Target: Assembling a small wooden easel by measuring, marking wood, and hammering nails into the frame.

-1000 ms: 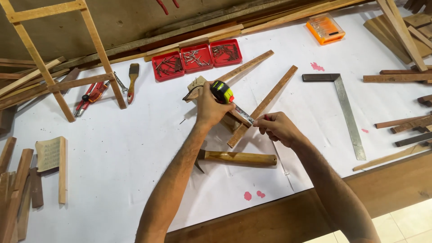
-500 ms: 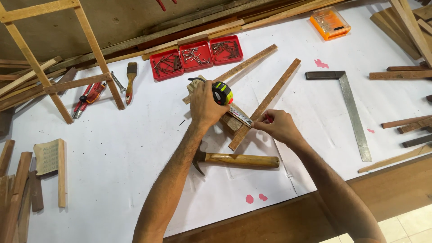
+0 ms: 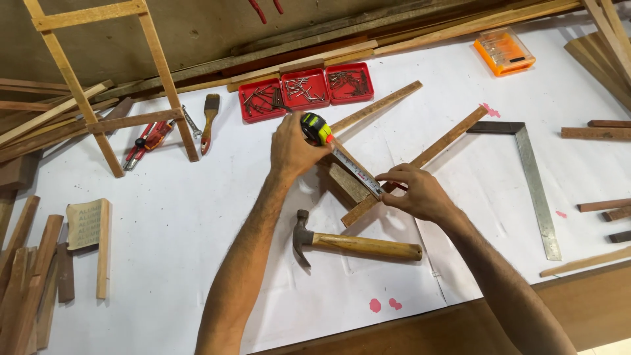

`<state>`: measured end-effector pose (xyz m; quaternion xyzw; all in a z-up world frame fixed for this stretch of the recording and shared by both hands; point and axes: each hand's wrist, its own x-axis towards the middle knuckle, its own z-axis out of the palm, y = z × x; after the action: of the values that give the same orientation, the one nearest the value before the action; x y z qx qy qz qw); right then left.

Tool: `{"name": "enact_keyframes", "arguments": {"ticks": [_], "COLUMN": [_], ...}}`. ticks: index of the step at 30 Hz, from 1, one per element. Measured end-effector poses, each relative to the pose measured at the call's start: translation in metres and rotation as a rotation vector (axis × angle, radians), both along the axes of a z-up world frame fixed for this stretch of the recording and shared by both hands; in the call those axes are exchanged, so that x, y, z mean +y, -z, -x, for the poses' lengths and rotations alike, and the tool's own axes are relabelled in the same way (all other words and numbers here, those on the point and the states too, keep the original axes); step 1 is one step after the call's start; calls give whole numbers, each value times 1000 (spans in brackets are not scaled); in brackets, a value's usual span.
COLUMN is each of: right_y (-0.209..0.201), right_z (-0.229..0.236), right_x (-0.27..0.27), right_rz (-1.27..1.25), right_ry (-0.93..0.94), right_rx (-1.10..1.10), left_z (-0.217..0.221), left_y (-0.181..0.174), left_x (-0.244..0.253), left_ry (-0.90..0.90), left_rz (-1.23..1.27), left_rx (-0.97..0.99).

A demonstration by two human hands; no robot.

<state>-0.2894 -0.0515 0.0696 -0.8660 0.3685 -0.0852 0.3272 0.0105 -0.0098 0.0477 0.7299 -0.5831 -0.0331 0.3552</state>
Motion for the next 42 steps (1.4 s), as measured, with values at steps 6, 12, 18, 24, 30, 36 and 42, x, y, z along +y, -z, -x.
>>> {"name": "enact_keyframes", "arguments": {"ticks": [6, 12, 18, 24, 30, 36, 42], "right_y": [1, 8, 11, 6, -2, 1, -4], "right_z": [-5, -3, -2, -2, -8, -6, -8], "right_x": [-10, -17, -24, -26, -27, -31, -30], "right_rz": [-12, -82, -115, -89, -126, -101, -80], "right_ry": [-10, -24, -37, -66, -39, -43, -97], "right_rx": [21, 10, 44, 62, 131, 138, 113], "left_z": [-26, -42, -44, -40, -41, -46, -53], "left_y": [5, 15, 25, 22, 32, 30, 24], "left_x": [-21, -34, -31, -31, -38, -36, -28], "left_ry": [-33, -1, 23, 44, 34, -11, 25], "left_rz": [-19, 70, 113, 120, 97, 68, 96], "left_rx": [68, 81, 168, 373, 446, 567, 573]}}
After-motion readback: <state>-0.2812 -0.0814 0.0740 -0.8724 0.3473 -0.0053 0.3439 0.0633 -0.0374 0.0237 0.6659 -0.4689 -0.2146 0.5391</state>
